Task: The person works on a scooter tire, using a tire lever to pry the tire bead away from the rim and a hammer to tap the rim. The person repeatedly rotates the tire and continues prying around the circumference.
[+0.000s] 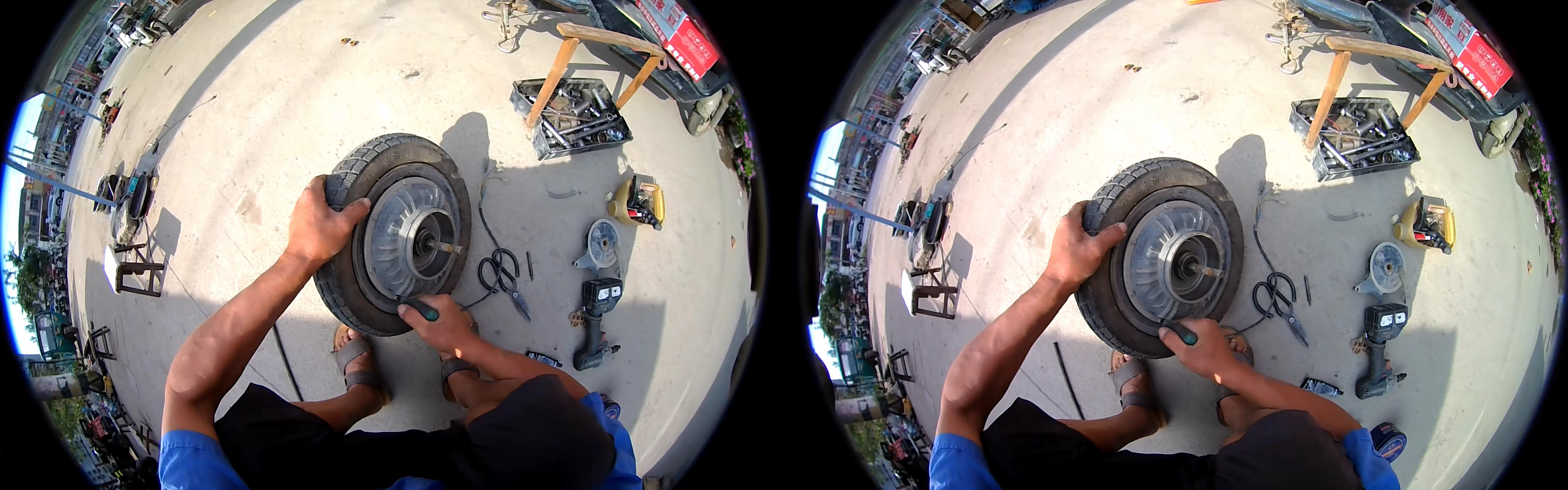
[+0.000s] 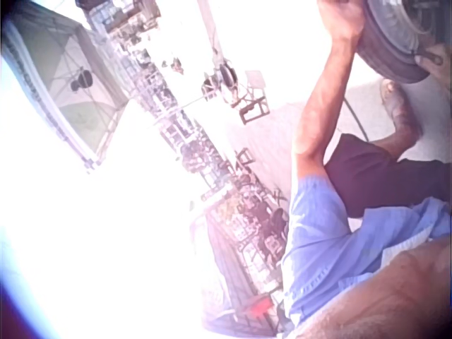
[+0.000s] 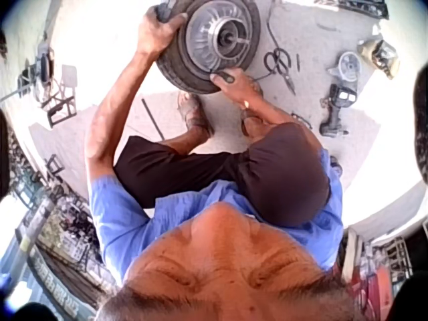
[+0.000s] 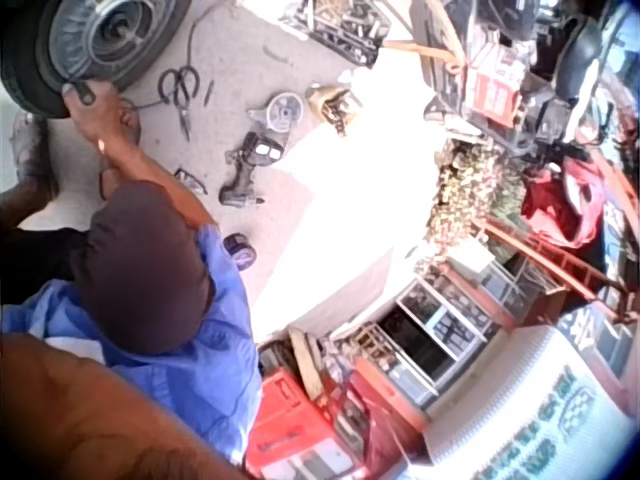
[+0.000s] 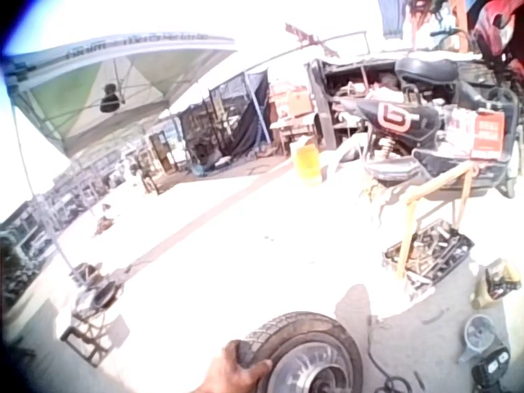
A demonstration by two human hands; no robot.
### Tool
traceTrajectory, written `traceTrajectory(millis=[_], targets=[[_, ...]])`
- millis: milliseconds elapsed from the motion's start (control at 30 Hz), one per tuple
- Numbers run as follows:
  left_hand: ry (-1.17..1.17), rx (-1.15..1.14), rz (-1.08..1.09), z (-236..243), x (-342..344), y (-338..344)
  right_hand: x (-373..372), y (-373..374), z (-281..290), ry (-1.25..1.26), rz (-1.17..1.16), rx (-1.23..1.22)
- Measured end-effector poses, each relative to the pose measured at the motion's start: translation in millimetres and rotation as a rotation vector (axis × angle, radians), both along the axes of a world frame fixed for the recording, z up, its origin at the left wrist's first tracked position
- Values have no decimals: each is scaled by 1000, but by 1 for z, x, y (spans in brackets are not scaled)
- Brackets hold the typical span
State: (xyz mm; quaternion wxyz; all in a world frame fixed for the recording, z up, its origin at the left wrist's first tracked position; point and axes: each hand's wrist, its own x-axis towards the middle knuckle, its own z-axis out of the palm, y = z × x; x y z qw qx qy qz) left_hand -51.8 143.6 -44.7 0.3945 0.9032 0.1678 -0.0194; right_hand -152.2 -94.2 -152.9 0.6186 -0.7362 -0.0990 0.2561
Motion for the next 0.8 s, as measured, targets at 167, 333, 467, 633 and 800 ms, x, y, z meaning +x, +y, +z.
traceTrajectory(millis=[167, 333, 467, 633, 800], targets=[[-3, -43, -13, -3, 3, 7, 8, -3, 6, -147, 50, -62], [30, -57, 8, 1, 6, 4, 13, -6, 3, -221, 32, -7], [27, -90, -7, 0, 7, 8, 17, -21, 18, -31, 29, 76], [23, -111, -2, -2, 9, 11, 26, -35, 15, -25, 92, 20], [26, -79, -7, -2, 11, 12, 25, -36, 14, 6, 48, 75]])
